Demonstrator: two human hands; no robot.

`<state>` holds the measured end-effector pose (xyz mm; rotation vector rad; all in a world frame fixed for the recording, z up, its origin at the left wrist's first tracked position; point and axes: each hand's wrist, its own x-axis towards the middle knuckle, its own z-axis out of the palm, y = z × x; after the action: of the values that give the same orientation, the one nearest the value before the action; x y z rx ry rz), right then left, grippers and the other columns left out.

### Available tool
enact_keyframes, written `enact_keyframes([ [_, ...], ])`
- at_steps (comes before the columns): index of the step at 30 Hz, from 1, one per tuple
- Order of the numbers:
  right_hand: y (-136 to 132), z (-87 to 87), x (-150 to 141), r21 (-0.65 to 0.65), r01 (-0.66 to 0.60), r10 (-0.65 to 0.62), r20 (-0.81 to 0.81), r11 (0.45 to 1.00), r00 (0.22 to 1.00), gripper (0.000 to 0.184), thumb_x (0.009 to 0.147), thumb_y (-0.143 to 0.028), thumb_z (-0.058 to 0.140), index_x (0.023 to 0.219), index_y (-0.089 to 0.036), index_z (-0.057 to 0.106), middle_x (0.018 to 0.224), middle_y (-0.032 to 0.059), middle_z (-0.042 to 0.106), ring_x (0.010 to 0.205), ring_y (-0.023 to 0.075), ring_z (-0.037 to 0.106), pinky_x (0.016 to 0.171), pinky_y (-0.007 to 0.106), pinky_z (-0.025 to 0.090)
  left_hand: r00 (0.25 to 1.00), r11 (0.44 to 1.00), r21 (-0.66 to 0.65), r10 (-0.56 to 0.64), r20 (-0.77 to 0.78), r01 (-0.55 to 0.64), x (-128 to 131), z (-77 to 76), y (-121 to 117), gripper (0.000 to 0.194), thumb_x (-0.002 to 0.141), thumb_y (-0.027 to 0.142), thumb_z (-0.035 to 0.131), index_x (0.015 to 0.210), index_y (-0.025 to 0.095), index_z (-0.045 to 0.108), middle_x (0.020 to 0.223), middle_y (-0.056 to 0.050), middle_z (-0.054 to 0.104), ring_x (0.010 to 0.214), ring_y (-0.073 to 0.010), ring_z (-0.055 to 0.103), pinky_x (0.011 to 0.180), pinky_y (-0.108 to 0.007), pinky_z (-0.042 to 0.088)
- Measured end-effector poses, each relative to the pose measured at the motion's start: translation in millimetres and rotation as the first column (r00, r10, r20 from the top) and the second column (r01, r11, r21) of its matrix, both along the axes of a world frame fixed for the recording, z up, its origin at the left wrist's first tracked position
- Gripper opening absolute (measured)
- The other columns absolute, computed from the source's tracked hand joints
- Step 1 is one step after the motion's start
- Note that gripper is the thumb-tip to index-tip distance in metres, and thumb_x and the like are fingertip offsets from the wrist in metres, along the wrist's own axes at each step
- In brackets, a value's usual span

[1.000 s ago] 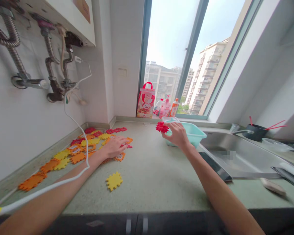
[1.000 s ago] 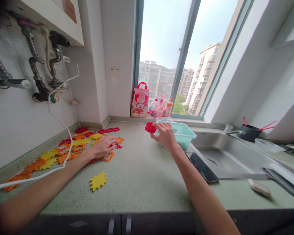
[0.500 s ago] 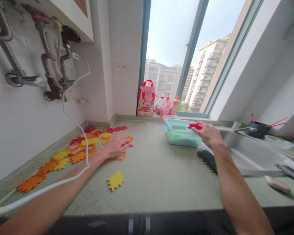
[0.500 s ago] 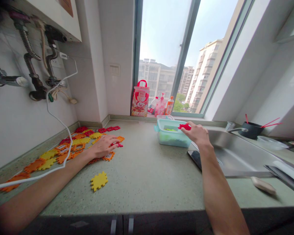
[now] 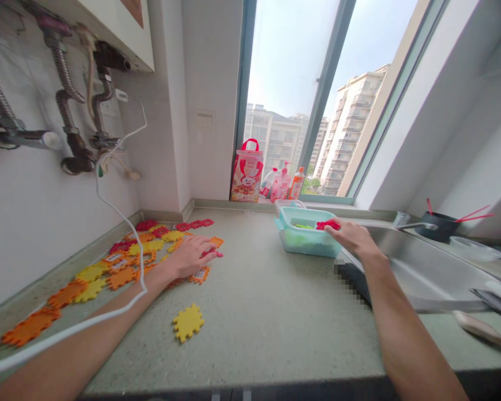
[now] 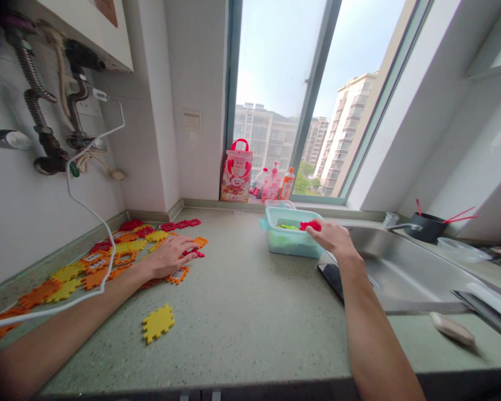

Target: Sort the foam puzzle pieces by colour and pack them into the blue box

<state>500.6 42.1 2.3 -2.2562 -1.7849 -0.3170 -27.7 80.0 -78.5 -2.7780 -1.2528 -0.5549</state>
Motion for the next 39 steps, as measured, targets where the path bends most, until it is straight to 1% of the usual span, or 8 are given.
enact_keyframes([
  [7,3.6,-2.5,-0.3,-0.055,-0.027,0.025,-0.028,0.998,0.999,0.054,0.1,-0.053,0.035,0.131,-0.026,0.071,0.12,0.0148,0.077,0.112,0.0362,0.07,0.088,0.043,0.048,0.999,0.999,-0.012,0.037,-0.026,-0.038,1.6,2.2,-3.2,0.046,0.107,0.056,0.042,0.128,0.03,0.074,0.141,-0.008,0.068,0.13,-0.0287,0.06,0.112,-0.044,0.041],
  [11,4.9,-4.7,1.7,-0.048,-0.025,0.024,-0.031,0.999,0.999,0.055,0.1,-0.055,0.035,0.131,-0.027,0.071,0.118,0.014,0.077,0.111,0.036,0.069,0.087,0.043,0.048,0.999,0.999,-0.015,0.037,-0.024,-0.037,1.4,1.7,-2.9,0.047,0.107,0.056,0.042,0.13,0.028,0.073,0.142,-0.008,0.068,0.132,-0.0293,0.059,0.114,-0.046,0.039],
  [14,5.6,-5.4,2.3,-0.053,-0.011,0.009,-0.043,0.999,0.999,0.055,0.099,-0.056,0.035,0.129,-0.028,0.072,0.119,0.014,0.077,0.11,0.0362,0.07,0.088,0.043,0.049,0.999,0.999,-0.017,0.027,-0.038,-0.027,1.1,1.6,-1.9,0.046,0.107,0.055,0.043,0.129,0.029,0.073,0.142,-0.008,0.068,0.131,-0.0292,0.059,0.112,-0.045,0.041],
  [19,6.0,-5.1,0.7,-0.072,0.015,-0.019,-0.063,0.997,0.998,0.057,0.1,-0.056,0.035,0.134,-0.029,0.071,0.123,0.0145,0.076,0.113,0.0375,0.069,0.091,0.045,0.049,0.999,1.0,-0.014,0.017,-0.035,-0.018,1.3,1.7,-1.3,0.044,0.106,0.054,0.046,0.129,0.029,0.074,0.139,-0.008,0.068,0.128,-0.0302,0.061,0.111,-0.046,0.042],
  [25,9.8,-8.7,4.8,-0.077,-0.012,0.007,-0.061,0.997,0.998,0.056,0.1,-0.056,0.034,0.132,-0.028,0.072,0.122,0.0147,0.077,0.111,0.0369,0.07,0.09,0.045,0.05,1.0,1.0,-0.018,0.02,-0.023,-0.02,1.0,1.9,-2.8,0.047,0.106,0.057,0.045,0.13,0.028,0.074,0.14,-0.01,0.067,0.127,-0.0304,0.061,0.111,-0.046,0.042],
  [30,12.2,-10.6,5.8,-0.109,0.007,-0.013,-0.052,0.994,0.999,0.057,0.102,-0.056,0.031,0.134,-0.031,0.071,0.125,0.0139,0.076,0.114,0.0371,0.07,0.092,0.047,0.05,1.0,1.0,-0.01,0.019,-0.003,-0.019,1.2,2.5,-3.5,0.05,0.106,0.06,0.044,0.129,0.028,0.075,0.138,-0.01,0.069,0.125,-0.03,0.062,0.111,-0.046,0.042],
  [36,12.6,-11.0,2.8,-0.12,0.017,-0.024,-0.055,0.993,0.998,0.06,0.103,-0.06,0.028,0.136,-0.035,0.071,0.132,0.0114,0.074,0.119,0.0365,0.069,0.097,0.049,0.051,1.0,1.0,-0.02,0.019,0.005,-0.019,0.4,0.9,-2.0,0.05,0.105,0.061,0.045,0.131,0.029,0.074,0.139,-0.009,0.069,0.125,-0.0308,0.062,0.112,-0.047,0.042],
  [39,12.8,-11.4,2.0,-0.111,0.034,-0.042,-0.062,0.993,0.997,0.063,0.102,-0.064,0.028,0.138,-0.035,0.07,0.134,0.0125,0.073,0.122,0.0378,0.068,0.099,0.051,0.05,1.0,0.999,-0.026,0.029,-0.003,-0.029,0.0,0.4,-1.3,0.05,0.105,0.06,0.045,0.132,0.029,0.074,0.139,-0.01,0.068,0.126,-0.0312,0.062,0.111,-0.047,0.042],
])
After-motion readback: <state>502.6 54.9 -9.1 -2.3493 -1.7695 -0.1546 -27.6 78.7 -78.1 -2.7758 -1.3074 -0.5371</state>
